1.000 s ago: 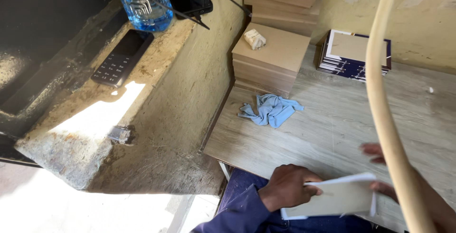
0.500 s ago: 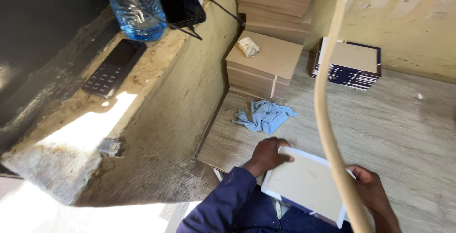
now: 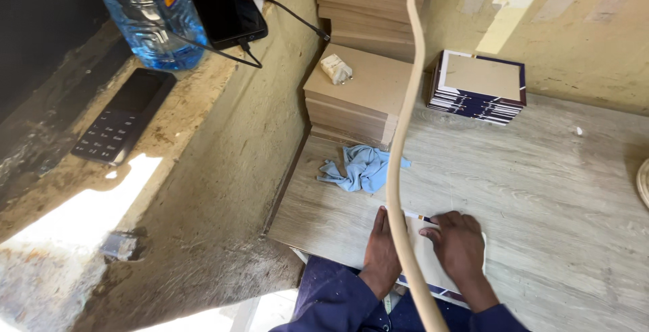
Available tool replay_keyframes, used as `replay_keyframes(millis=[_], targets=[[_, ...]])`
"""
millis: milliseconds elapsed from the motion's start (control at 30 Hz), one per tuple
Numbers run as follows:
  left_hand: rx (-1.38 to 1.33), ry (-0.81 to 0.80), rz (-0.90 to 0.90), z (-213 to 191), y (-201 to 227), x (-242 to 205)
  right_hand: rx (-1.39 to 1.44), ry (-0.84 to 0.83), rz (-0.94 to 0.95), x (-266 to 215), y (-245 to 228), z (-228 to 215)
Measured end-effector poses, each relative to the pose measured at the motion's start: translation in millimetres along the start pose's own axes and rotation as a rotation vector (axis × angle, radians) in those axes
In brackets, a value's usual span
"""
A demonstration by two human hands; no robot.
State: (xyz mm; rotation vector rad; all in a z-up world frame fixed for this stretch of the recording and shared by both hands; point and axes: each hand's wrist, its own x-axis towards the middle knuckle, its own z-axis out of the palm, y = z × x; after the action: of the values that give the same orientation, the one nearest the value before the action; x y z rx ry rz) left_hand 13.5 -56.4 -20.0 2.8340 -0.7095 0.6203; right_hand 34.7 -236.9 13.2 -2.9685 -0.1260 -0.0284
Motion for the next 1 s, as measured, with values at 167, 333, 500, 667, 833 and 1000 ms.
replay_keyframes(millis=[167, 333, 500, 667, 833, 1000], targets=[[-0.048, -0.206, -0.126, -14.3, 23.1, 14.5, -0.197, 0.481, -0.175, -38.1, -18.1, 19.6], [-0.381, 0.179, -0.128, -27.8, 7.4, 9.2, -0.237, 0.043, -0.049, -39.8, 17.0, 17.0], [-0.343, 0.100, -0.114, -29.5, 9.7, 13.5, -0.414, 0.309, -0.069, -52.5, 26.6, 31.4], [-0.292, 0.006, -0.158, -24.3, 13.1, 14.8, -0.661, -0.249, -0.019, -23.9, -21.3, -39.5], [-0.289, 0.005, -0.096, -51.9, 6.6, 23.8, 0.093, -0.256, -0.553, 93.0, -60.3, -64.6], [-0.347, 0.049, -0.116, -53.8, 8.0, 22.5, 0.575, -0.340, -0.609, 122.8, -56.8, -47.2]])
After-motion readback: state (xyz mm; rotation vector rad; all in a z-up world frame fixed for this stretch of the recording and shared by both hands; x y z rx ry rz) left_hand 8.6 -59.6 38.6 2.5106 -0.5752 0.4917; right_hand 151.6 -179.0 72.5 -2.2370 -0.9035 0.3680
